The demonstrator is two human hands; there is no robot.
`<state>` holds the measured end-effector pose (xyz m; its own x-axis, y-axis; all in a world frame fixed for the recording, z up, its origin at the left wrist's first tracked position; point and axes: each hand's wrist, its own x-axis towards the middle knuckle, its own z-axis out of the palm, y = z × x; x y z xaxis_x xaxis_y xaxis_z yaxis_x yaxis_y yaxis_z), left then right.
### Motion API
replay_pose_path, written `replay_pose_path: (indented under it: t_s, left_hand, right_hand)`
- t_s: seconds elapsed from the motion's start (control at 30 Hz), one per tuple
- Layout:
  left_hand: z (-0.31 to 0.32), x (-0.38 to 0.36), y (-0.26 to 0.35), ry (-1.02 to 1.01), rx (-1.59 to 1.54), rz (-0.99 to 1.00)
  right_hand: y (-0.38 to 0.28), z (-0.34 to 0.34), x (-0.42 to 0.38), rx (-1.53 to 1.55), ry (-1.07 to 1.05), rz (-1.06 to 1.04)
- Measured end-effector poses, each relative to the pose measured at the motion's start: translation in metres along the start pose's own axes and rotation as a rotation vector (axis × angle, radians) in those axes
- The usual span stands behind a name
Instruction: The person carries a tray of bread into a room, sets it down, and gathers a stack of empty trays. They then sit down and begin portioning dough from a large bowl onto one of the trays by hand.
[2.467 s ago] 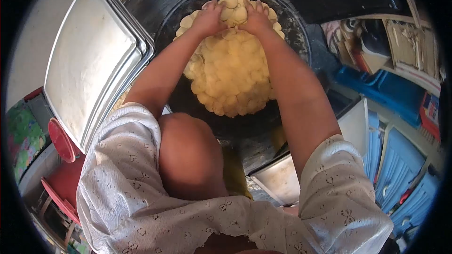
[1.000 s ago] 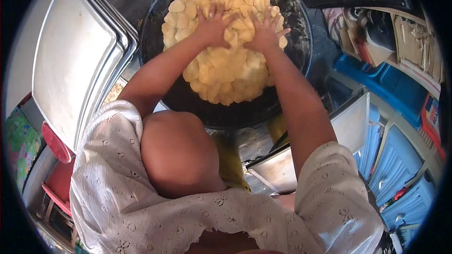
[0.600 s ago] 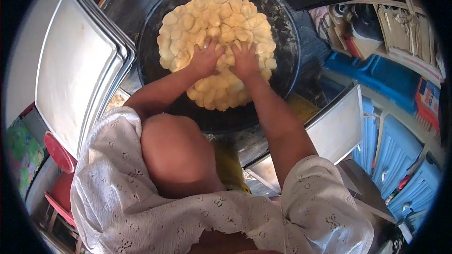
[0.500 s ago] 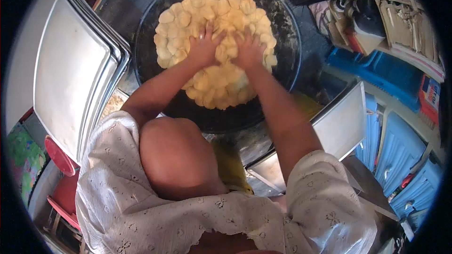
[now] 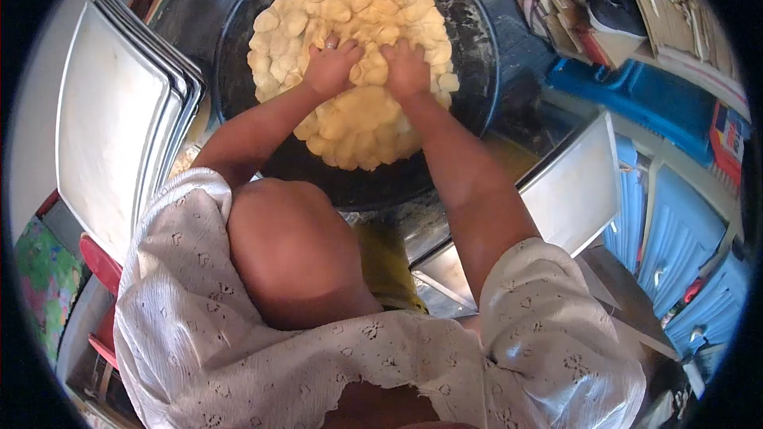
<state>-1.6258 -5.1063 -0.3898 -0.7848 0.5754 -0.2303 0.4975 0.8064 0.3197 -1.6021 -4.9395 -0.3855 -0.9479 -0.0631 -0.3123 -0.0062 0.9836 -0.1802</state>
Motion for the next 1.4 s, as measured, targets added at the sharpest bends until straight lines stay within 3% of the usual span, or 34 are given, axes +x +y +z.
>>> replay_pose_path:
  t_s: [0.07, 0.17, 0.23, 0.27, 0.33, 0.53, 0.6, 0.7, 0.8, 0.87, 0.9, 0.97, 1.0, 1.07, 1.13, 1.2, 1.23, 1.27, 1.33, 1.37, 1.4]
  left_hand:
    - [-0.001, -0.001, 0.000, 0.004, 0.011, 0.022]
    - [-0.011, -0.005, 0.001, 0.011, -0.088, 0.057]
    - [-0.028, -0.007, 0.004, 0.111, -0.383, 0.168]
    - [-0.040, -0.008, 0.011, 0.117, -0.376, 0.200]
    - [-0.094, -0.022, 0.038, -0.059, -0.503, 0.187]
    - [-0.215, -0.055, 0.154, -0.107, -0.545, 0.455]
    - [-0.231, -0.066, 0.202, -0.077, -0.547, 0.690]
    - [-0.215, -0.075, 0.268, 0.039, -0.524, 0.873]
    - [-0.181, -0.085, 0.324, 0.031, -0.512, 0.875]
    - [-0.139, -0.084, 0.347, -0.143, -0.468, 0.750]
    - [-0.117, -0.088, 0.354, -0.153, -0.300, 0.701]
    - [-0.103, -0.108, 0.374, -0.216, -0.040, 0.530]
    - [-0.102, -0.110, 0.380, -0.213, -0.032, 0.537]
    - [-0.097, -0.115, 0.384, -0.222, -0.062, 0.383]
    - [-0.106, -0.110, 0.376, -0.248, -0.074, 0.349]
    - [-0.115, -0.089, 0.353, -0.385, -0.380, 0.560]
    - [-0.116, -0.079, 0.348, -0.233, -0.535, 0.521]
    - [-0.118, -0.069, 0.343, -0.240, -0.525, 0.521]
    - [-0.131, -0.057, 0.342, -0.091, -0.331, 0.464]
    - [-0.109, -0.054, 0.337, 0.016, -0.168, 0.405]
    - [-0.108, -0.052, 0.335, 0.025, -0.166, 0.405]
  right_hand:
    - [0.001, -0.002, -0.004, 0.019, 0.122, -0.023]
    - [-0.002, -0.029, -0.019, 0.225, 0.053, -0.027]
    - [-0.001, -0.050, -0.037, 0.405, 0.007, 0.004]
    - [0.003, -0.064, -0.047, 0.402, 0.035, 0.022]
    - [0.010, -0.094, -0.075, 0.636, 0.083, -0.054]
    - [0.043, -0.214, -0.208, 0.665, 0.347, -0.117]
    - [0.060, -0.232, -0.257, 0.689, 0.454, -0.142]
    - [0.086, -0.253, -0.326, 0.594, 0.504, -0.096]
    - [0.119, -0.239, -0.371, 0.525, 0.532, 0.000]
    - [0.141, -0.206, -0.388, 0.467, 0.493, 0.120]
    - [0.153, -0.180, -0.392, 0.469, 0.507, 0.126]
    - [0.175, -0.137, -0.396, 0.134, 0.437, 0.079]
    - [0.177, -0.140, -0.397, 0.135, 0.447, 0.083]
    - [0.170, -0.152, -0.398, 0.197, 0.230, 0.163]
    - [0.177, -0.169, -0.406, 0.144, 0.220, 0.145]
    - [0.205, -0.178, -0.398, 0.539, 0.144, -0.095]
    - [0.213, -0.181, -0.387, 0.520, 0.235, -0.044]
    - [0.218, -0.181, -0.378, 0.531, 0.240, -0.043]
    - [0.214, -0.188, -0.362, 0.434, 0.326, 0.227]
    - [0.206, -0.180, -0.353, 0.307, 0.316, 0.260]
    - [0.196, -0.179, -0.347, 0.258, 0.133, 0.299]
